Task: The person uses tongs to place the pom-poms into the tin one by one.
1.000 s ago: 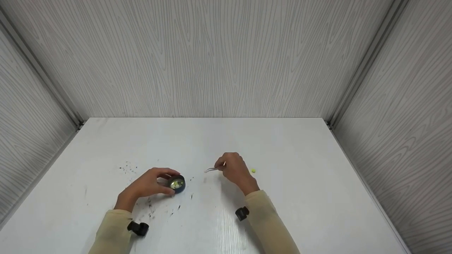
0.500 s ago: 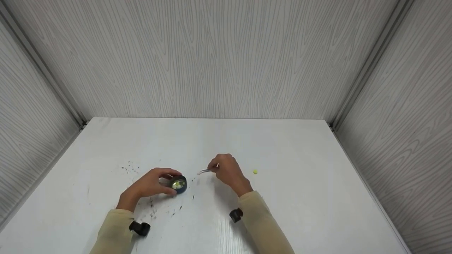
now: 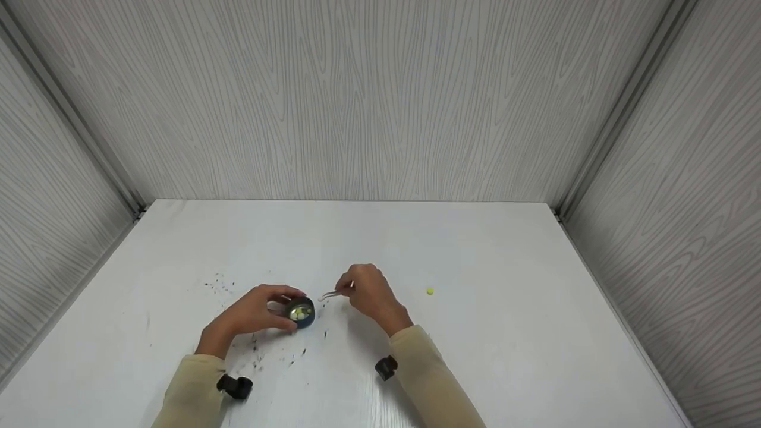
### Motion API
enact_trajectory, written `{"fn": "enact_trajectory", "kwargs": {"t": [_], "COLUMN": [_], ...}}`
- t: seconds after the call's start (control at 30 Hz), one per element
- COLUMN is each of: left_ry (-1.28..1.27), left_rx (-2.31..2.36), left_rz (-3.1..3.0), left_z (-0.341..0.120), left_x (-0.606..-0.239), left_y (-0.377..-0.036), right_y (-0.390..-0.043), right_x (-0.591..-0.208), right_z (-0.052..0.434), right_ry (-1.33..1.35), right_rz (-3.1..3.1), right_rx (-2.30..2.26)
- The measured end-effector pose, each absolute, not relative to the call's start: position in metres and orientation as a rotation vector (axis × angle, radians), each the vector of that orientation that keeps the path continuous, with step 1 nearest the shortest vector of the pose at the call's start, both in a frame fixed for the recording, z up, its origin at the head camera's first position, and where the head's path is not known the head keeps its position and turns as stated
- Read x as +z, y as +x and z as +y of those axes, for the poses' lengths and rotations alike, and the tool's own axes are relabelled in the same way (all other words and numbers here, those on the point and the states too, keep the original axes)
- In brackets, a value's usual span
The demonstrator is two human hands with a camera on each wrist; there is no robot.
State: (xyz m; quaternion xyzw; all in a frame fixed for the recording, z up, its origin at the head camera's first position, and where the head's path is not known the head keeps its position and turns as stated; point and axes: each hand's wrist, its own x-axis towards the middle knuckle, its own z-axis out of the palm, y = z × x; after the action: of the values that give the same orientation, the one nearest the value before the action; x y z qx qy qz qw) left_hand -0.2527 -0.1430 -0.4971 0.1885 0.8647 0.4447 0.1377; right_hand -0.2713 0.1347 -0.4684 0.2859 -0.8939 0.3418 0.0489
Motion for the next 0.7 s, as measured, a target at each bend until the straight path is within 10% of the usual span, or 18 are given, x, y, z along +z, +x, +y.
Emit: {"fn": "enact_trajectory", "kwargs": {"t": [0.7], "left_ry": [0.559], "left_rx": [1.297], "left_rz": [2.491], "left_z": [-0.144], "left_x": [-0.498], "left_y": [-0.253], "right_y": [-0.266], "right_x": [-0.474], "right_z": [0.115], "right_ry": [0.997], "right_rz": [-2.748], "right_rx": [0.981]}}
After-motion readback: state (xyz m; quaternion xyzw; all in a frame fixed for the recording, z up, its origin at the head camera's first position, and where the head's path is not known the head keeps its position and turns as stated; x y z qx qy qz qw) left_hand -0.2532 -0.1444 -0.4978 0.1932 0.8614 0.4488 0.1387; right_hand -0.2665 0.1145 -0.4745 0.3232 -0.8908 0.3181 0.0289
